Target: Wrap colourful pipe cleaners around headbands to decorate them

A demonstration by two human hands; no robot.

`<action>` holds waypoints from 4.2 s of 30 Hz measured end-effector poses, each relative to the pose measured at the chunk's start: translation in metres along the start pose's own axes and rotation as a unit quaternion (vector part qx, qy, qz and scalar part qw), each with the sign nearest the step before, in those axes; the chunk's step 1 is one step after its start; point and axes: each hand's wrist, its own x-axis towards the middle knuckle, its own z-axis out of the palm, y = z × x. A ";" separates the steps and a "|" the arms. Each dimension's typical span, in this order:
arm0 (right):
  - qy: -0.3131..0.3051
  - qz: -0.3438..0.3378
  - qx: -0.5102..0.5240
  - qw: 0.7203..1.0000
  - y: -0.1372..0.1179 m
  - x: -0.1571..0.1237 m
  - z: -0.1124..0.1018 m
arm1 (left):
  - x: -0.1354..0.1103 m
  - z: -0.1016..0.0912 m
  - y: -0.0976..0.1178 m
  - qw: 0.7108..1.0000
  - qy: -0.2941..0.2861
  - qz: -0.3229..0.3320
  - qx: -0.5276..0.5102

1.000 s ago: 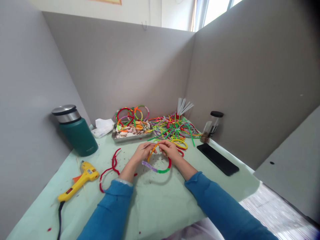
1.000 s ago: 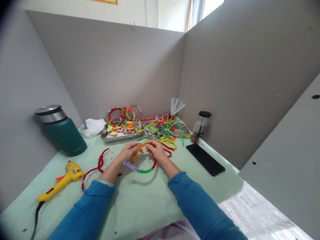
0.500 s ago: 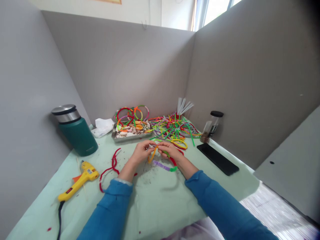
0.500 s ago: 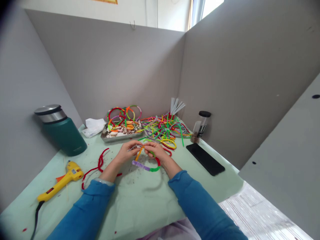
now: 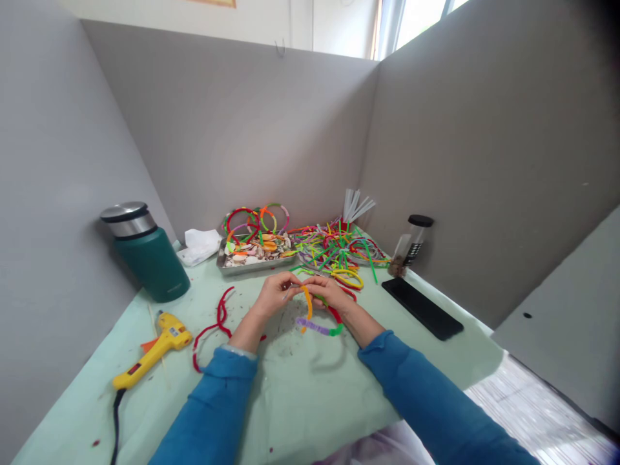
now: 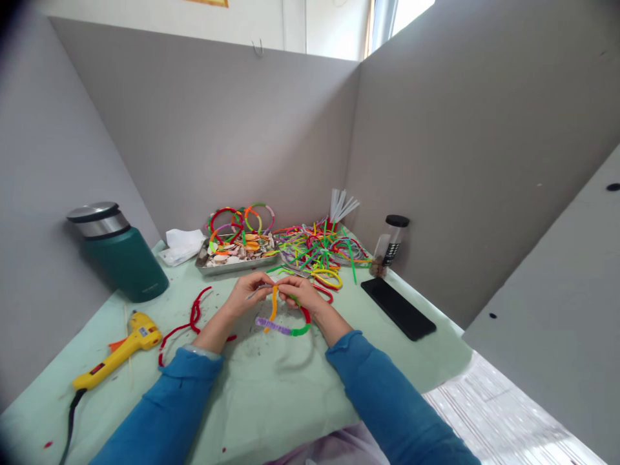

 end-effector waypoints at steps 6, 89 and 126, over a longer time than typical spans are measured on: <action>0.033 -0.038 -0.049 0.998 0.002 0.001 0.001 | -0.002 0.007 -0.009 0.997 0.027 -0.037 -0.057; 0.098 -0.101 -0.105 0.984 0.005 0.001 0.006 | -0.003 0.006 -0.006 0.983 -0.028 -0.153 -0.095; 0.063 -0.084 -0.115 0.988 0.004 -0.001 0.006 | 0.001 0.007 -0.004 0.989 0.033 -0.140 0.034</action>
